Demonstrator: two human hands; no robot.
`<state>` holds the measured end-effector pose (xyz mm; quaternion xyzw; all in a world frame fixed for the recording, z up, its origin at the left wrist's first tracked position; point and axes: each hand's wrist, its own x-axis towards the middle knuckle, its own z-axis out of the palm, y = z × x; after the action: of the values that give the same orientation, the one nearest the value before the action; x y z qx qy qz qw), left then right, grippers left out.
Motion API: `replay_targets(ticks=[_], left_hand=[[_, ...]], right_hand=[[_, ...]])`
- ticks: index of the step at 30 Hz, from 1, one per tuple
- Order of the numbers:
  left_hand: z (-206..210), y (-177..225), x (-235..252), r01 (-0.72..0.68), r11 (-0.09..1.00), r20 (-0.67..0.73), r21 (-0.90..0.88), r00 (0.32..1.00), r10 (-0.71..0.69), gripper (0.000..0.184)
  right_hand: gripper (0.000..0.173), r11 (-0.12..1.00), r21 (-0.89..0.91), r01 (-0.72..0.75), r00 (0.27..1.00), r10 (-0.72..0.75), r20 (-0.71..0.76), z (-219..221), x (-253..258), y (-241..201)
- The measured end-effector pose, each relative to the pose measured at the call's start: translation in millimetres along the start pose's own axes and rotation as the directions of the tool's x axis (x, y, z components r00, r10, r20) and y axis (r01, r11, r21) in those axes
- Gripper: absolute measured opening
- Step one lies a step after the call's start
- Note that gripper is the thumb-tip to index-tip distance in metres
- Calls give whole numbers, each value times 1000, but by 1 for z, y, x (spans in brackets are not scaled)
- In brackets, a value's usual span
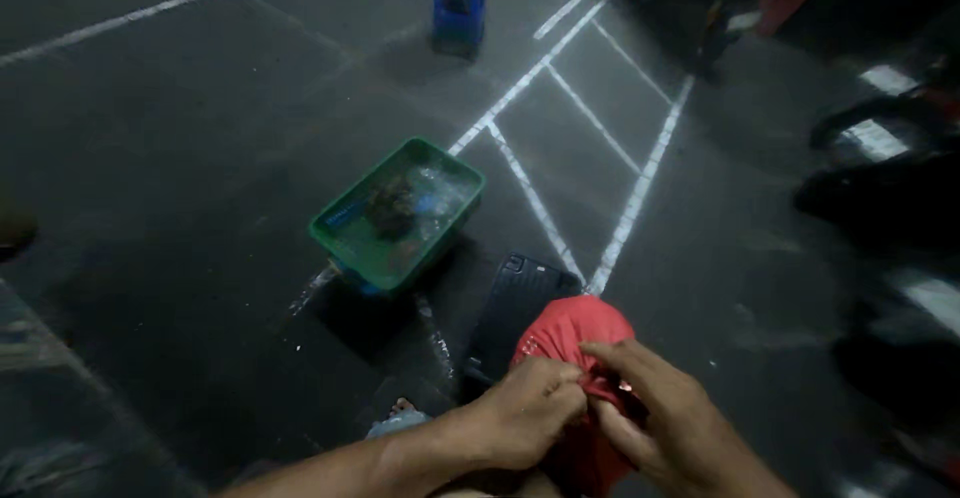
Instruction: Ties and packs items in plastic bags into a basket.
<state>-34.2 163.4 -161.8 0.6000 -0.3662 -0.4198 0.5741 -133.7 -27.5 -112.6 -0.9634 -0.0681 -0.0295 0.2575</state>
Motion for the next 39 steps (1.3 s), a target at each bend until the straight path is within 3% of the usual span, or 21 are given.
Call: replay_targets(ticks=[4,10,13,16,18,20,22,24,26,29,31,33,36,39], left_hand=[[-37,-1,-36,93,987,-3,-132,996,-94,32],[-82,-10,-95,134,983,-189,-122,970,-156,32],[-103,-13,-128,177,983,-299,-39,937,-181,32],[-122,-12,-161,214,972,-418,97,895,-155,30],[-130,-20,-181,180,929,-578,323,815,43,27],[-135,-41,-194,200,791,-690,579,637,344,22],[-143,-56,-206,264,675,-702,689,471,533,20],[-150,-61,-220,312,619,-693,720,377,615,22],[-156,-60,-232,339,613,-700,714,353,620,23],[-166,-52,-248,336,774,-830,537,372,415,21],[-177,-47,-261,270,908,-894,320,404,195,22],[-185,-50,-273,192,973,-910,132,412,42,25],[-199,-53,-287,-34,981,-905,-191,394,-162,23],[-223,-52,-290,-239,893,-893,-382,345,-289,21]], right_hand=[[26,990,-90,112,993,-110,30,21,32,-33],[29,887,-375,270,963,-245,115,59,88,-90],[29,865,-298,403,912,-352,211,81,120,-106],[20,902,-126,413,879,-358,316,99,155,-121],[22,932,-37,360,878,-325,351,113,173,-138],[24,968,136,212,872,-250,420,126,192,-152],[20,941,339,-3,837,-183,515,139,213,-167],[16,844,497,-200,785,-166,597,152,232,-181],[16,781,549,-297,724,-190,663,161,247,-193],[18,811,536,-234,658,-274,702,174,269,-207],[22,884,467,8,661,-355,661,185,281,-214],[28,901,320,292,699,-430,572,199,290,-219],[29,819,169,549,766,-574,289,220,307,-214],[30,689,369,624,722,-689,63,228,325,-214]])
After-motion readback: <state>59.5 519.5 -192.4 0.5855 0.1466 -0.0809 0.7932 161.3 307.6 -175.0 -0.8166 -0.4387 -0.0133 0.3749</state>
